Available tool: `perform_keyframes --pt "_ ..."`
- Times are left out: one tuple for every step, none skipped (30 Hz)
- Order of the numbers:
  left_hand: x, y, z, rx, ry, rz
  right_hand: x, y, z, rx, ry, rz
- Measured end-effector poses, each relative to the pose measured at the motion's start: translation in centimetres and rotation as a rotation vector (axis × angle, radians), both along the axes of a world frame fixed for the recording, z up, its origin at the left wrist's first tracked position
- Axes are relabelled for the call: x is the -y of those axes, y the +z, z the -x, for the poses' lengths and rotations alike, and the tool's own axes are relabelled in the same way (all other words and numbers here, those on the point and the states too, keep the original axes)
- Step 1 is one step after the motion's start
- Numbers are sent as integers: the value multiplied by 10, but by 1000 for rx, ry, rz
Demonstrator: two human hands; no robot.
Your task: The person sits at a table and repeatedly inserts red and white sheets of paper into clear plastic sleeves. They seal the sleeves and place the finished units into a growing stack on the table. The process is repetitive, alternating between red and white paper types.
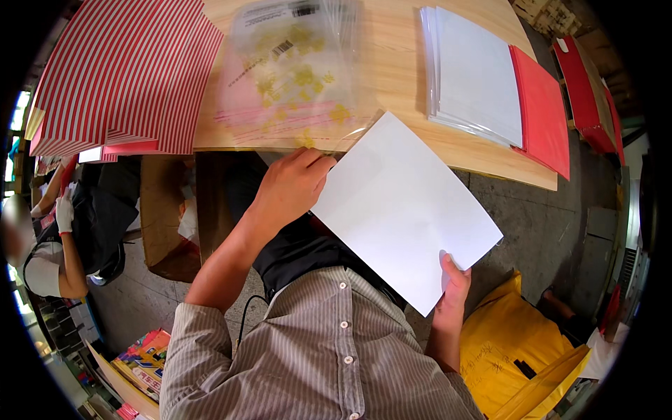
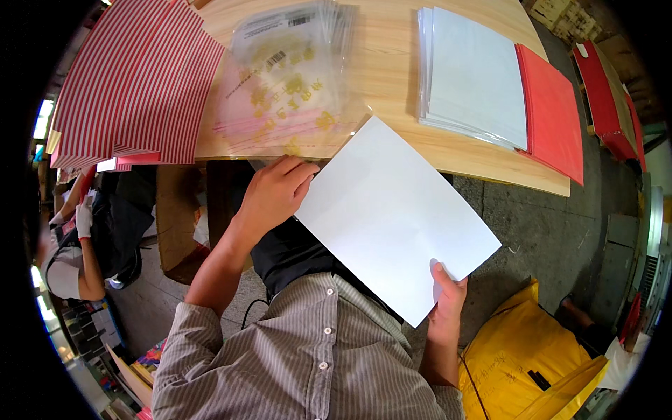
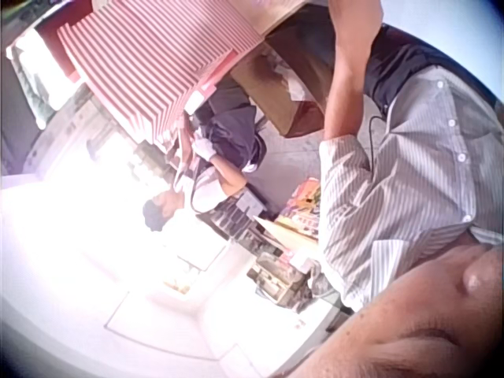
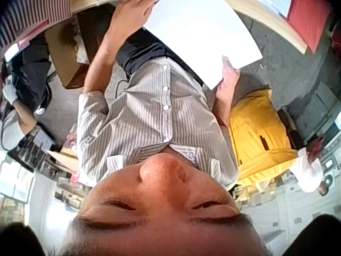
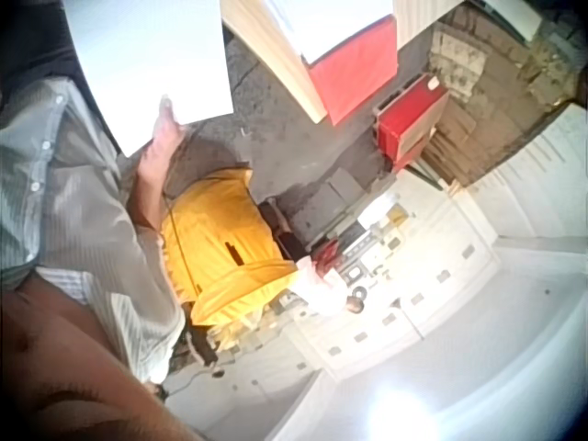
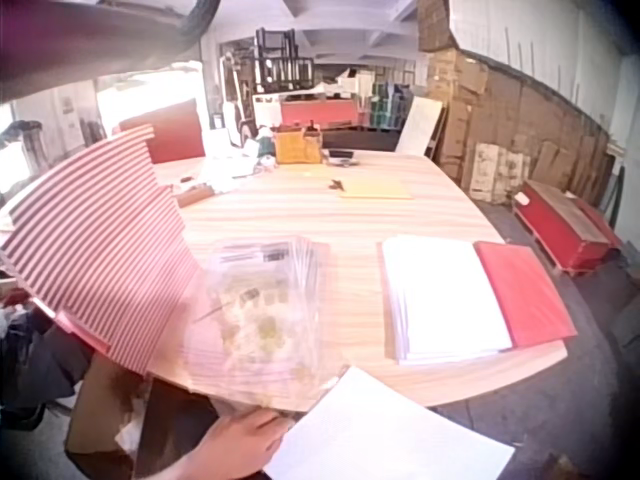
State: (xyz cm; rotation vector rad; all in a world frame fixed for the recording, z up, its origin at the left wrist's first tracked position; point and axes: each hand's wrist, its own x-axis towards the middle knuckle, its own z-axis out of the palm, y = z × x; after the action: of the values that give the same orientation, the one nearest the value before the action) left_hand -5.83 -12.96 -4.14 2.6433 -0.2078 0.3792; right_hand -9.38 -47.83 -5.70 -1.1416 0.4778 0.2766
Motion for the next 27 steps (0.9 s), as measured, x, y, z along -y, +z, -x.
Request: perform_keyframes --pt "0 0 1 8 10 -10 -1 0 0 -2 -7 -1" --pt "0 -1 2 16 20 -20 -2 0 1 -4 -14 -1" --pt "1 -2 3 24 30 -31 -3 -1 2 -7 -14 5" --pt "2 -4 4 30 41 -38 -4 -2 2 -8 -14 10" --pt "3 -6 5 36 52 -45 -5 -3 3 -9 -14 15" --pt "5 -8 6 42 63 -52 -4 -6 4 -12 -11 8" --pt "6 -8 5 45 58 -57 -3 -10 6 -15 -9 0" --pt "9 -9 4 48 53 -63 -3 -12 7 -19 -7 -8" --pt "11 -9 4 51 47 -69 -3 -12 9 -13 -13 -9" --pt "11 -9 4 54 49 -70 -5 -11 9 -6 -16 -9" --pt "11 -8 4 57 50 -72 -6 -10 9 0 -19 -9" --pt "12 -8 4 59 51 -73 -6 -10 9 -3 -22 -7" --pt "12 -7 4 57 56 -78 -5 -10 11 -7 -28 -5" --pt "11 -7 6 55 61 -82 -4 -9 12 -11 -33 -3" --pt "11 -6 7 53 67 -86 -3 -10 13 -9 -38 1" --pt "11 -7 7 55 73 -82 -2 -12 16 -7 -47 3" --pt "10 -8 8 56 80 -78 -1 -13 18 -6 -55 5" --pt "10 -9 8 58 87 -74 -1 -13 19 -8 -61 2" --pt "9 -8 9 60 94 -71 -1 -14 20 -11 -62 -1" --pt "8 -8 10 62 100 -68 -1 -14 20 -13 -64 -4" --pt "7 -7 11 65 107 -66 -2 -14 20 -16 -61 -14" --pt "7 -8 11 78 105 -62 -2 -13 20 -18 -54 -25" --pt "7 -9 10 92 103 -59 -2 -12 20 -21 -48 -35" --pt "7 -10 10 105 101 -56 -4 -10 21 -21 -42 -8" --pt "9 -10 9 98 100 -52 -7 -6 22 -20 -39 23" --pt "10 -9 8 91 99 -49 -8 -5 24 -19 -36 53" --pt "12 -9 7 84 98 -46 -8 -4 26 -30 -37 39"
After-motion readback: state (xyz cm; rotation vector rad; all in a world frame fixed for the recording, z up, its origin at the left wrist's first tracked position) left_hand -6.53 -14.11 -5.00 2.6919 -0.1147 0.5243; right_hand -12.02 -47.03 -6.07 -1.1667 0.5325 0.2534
